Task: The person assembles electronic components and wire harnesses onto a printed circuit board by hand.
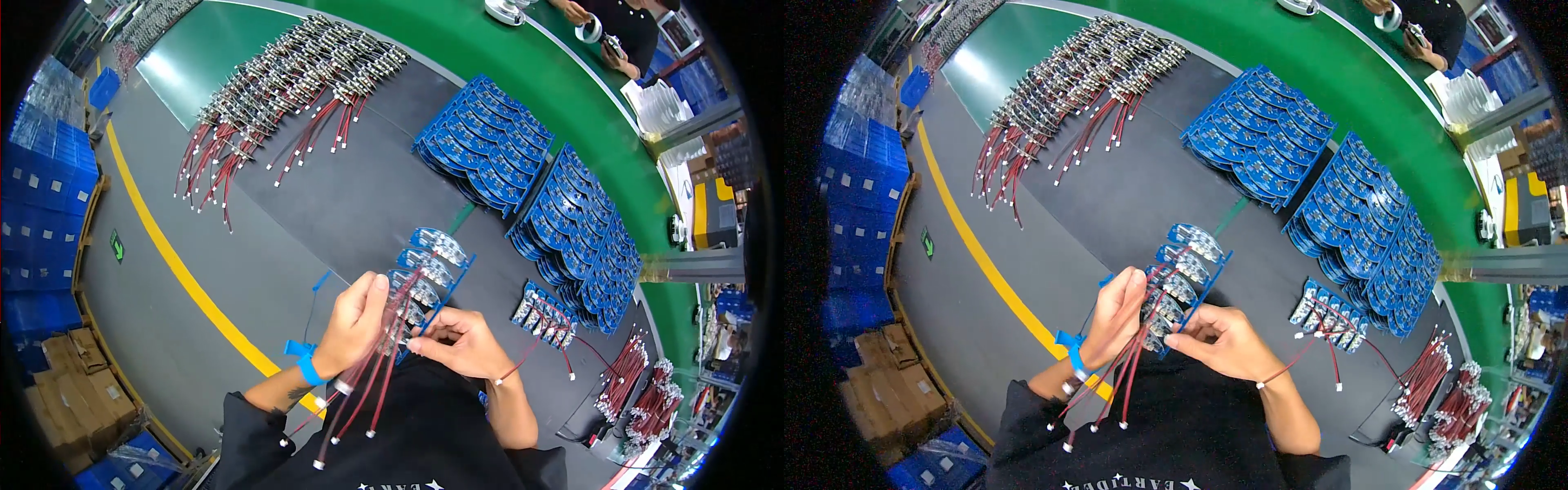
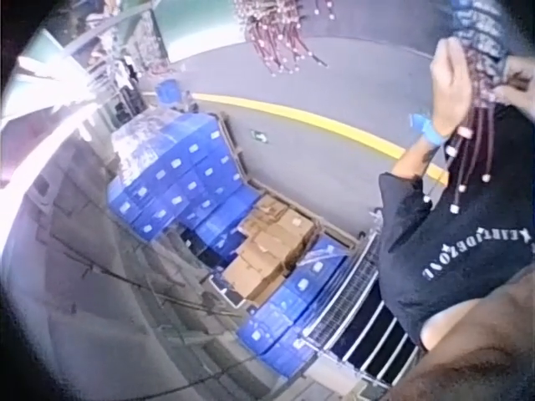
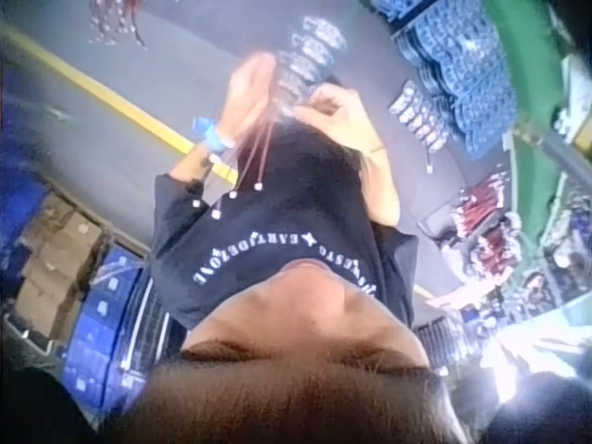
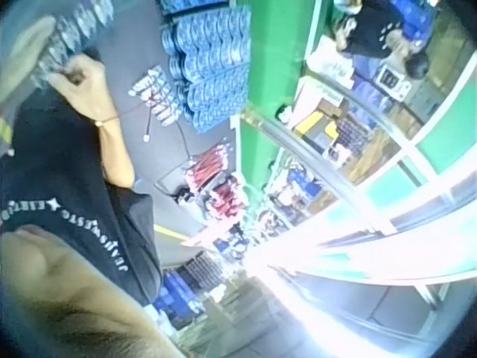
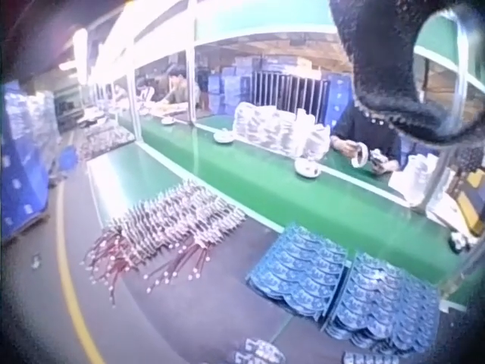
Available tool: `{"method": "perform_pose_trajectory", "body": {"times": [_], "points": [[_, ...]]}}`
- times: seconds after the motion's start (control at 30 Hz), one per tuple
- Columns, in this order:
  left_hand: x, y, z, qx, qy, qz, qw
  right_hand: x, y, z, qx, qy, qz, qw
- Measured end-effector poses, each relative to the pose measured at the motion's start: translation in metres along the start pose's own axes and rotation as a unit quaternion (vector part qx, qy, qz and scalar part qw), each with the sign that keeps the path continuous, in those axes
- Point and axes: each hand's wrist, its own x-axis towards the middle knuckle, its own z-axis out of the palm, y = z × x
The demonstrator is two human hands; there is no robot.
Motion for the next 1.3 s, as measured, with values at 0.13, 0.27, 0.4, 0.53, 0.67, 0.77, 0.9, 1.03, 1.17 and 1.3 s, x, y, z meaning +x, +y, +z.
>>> {"method": "perform_pose_trajectory", "body": {"times": [0.13,0.27,0.4,0.53,0.67,0.77,0.9,1.03,1.17,1.3], "points": [[0.005,0.000,0.004,-0.027,0.021,0.026,0.999,0.010,-0.015,-0.007,-0.093,-0.074,-0.038,0.992],[0.019,-0.001,-0.002,-0.033,-0.045,0.006,0.998,0.018,-0.012,-0.008,-0.163,-0.084,-0.054,0.982],[0.037,0.008,-0.010,0.045,-0.132,-0.042,0.989,0.019,-0.022,-0.009,-0.219,-0.107,-0.021,0.970],[0.039,0.004,-0.002,0.020,-0.081,-0.009,0.996,0.020,-0.024,-0.003,-0.205,-0.088,-0.046,0.974],[0.041,0.006,-0.004,0.035,-0.060,0.043,0.997,0.023,-0.015,-0.003,-0.207,-0.083,-0.019,0.975],[0.043,0.008,-0.002,0.011,-0.088,0.034,0.995,0.023,-0.016,-0.001,-0.144,-0.127,0.005,0.981],[0.046,0.004,-0.002,-0.024,-0.151,-0.021,0.988,0.019,-0.009,-0.001,-0.083,-0.138,-0.005,0.987],[0.047,-0.008,-0.003,-0.165,-0.182,-0.111,0.963,0.021,-0.008,0.003,-0.050,-0.150,-0.089,0.983],[0.048,-0.005,0.003,-0.250,-0.166,-0.100,0.949,0.020,-0.017,-0.001,-0.083,-0.147,-0.069,0.983],[0.047,-0.004,0.002,0.092,-0.136,0.165,0.973,0.018,-0.012,-0.018,-0.074,-0.079,-0.082,0.991]]}}
